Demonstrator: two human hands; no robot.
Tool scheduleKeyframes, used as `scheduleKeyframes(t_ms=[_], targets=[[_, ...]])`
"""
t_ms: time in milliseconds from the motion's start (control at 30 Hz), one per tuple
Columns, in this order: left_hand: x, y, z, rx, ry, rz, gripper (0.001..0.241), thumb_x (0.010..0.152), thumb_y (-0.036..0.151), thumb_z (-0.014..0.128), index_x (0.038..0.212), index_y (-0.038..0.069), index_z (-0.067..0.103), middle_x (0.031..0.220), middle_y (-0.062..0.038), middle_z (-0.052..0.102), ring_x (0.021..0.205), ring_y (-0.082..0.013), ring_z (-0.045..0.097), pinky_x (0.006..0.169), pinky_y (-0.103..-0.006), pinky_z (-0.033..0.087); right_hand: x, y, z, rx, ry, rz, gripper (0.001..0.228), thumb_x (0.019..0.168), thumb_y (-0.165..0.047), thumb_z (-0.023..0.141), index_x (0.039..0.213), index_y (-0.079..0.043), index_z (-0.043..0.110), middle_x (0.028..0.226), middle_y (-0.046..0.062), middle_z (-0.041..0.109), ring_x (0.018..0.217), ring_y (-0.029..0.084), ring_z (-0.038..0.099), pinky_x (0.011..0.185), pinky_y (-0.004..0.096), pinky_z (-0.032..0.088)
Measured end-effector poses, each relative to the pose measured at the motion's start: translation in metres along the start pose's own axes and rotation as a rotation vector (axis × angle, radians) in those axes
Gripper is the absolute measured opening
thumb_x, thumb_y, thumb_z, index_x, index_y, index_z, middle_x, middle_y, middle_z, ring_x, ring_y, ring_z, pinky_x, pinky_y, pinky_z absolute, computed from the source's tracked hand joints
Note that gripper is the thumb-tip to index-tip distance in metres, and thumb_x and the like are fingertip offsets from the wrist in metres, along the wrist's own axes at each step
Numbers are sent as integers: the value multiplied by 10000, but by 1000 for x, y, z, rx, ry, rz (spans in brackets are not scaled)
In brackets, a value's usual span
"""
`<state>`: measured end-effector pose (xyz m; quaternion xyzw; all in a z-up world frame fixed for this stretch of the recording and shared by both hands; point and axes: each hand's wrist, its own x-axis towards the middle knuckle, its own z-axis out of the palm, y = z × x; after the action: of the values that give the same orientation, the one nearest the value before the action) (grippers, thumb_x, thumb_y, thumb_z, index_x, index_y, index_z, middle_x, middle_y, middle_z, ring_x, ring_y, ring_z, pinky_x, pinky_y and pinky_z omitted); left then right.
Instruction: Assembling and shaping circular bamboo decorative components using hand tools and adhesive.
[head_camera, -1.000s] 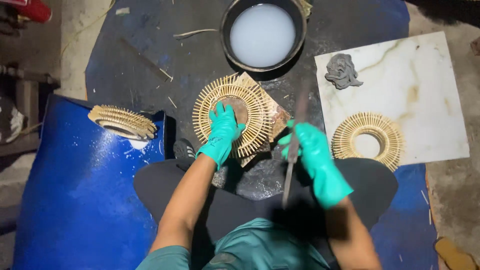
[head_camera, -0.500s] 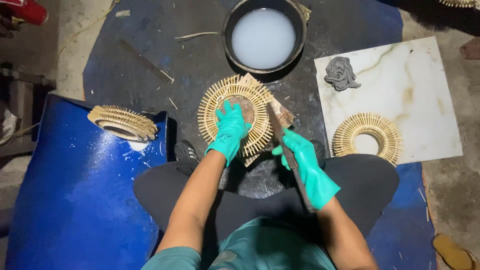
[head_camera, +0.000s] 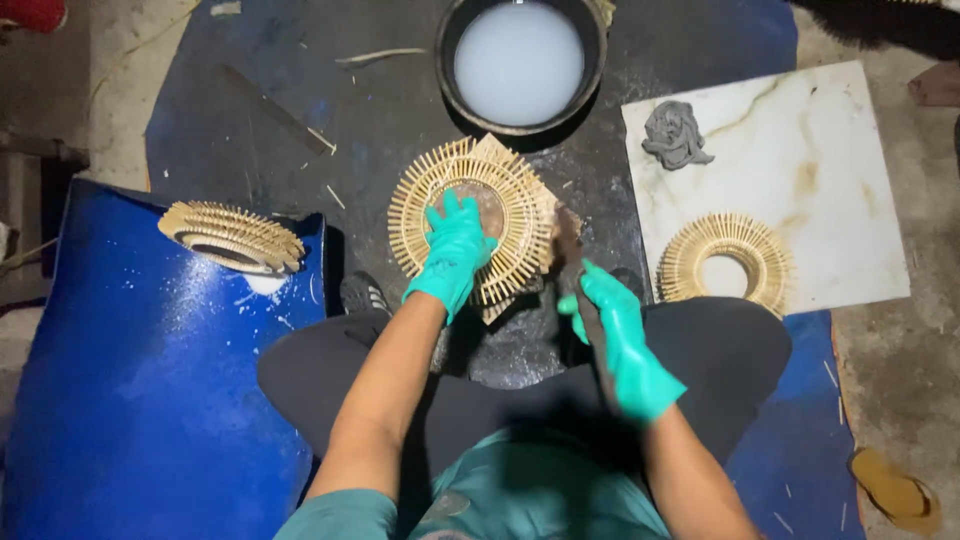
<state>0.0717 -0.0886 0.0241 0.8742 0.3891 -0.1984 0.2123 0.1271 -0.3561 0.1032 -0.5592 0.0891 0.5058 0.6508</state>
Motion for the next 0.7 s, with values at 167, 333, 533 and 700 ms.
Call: scheduleKeyframes(t_ms=[167, 333, 533, 700], targets=[[0, 1, -5, -3, 32, 12, 939, 765, 380, 849, 1545, 162, 373, 1690, -157, 124, 1495, -574, 110, 1129, -708, 309, 16, 10, -7, -125, 120, -27, 490, 976, -199, 538, 1450, -89, 590, 741, 130, 693, 431, 164, 522, 368, 294, 379], [-5, -3, -3, 25, 13, 18, 897, 749, 362, 858, 1501, 156, 414, 1684, -154, 159, 1501, -558, 135, 1124, -693, 329, 15, 21, -11, -35, 129, -107, 501, 997, -202, 517, 1490, -113, 546, 763, 124, 709, 447, 158, 549, 400, 300, 457], [11, -35, 18, 99, 124, 225, 909, 675, 353, 894, 1439, 140, 448, 1629, -182, 239, 1441, -557, 224, 1159, -604, 322, 17, 34, -20, 73, 99, -102, 496, 994, -212, 539, 1473, -85, 543, 769, 151, 711, 444, 191, 546, 395, 317, 434], [12, -30, 19, 106, 81, 185, 767, 748, 351, 834, 1430, 202, 517, 1674, -261, 238, 1450, -548, 294, 1204, -577, 309, -7, 24, -9, -5, 119, -8, 487, 974, -260, 550, 1441, -127, 580, 758, 128, 703, 441, 167, 532, 388, 298, 416]])
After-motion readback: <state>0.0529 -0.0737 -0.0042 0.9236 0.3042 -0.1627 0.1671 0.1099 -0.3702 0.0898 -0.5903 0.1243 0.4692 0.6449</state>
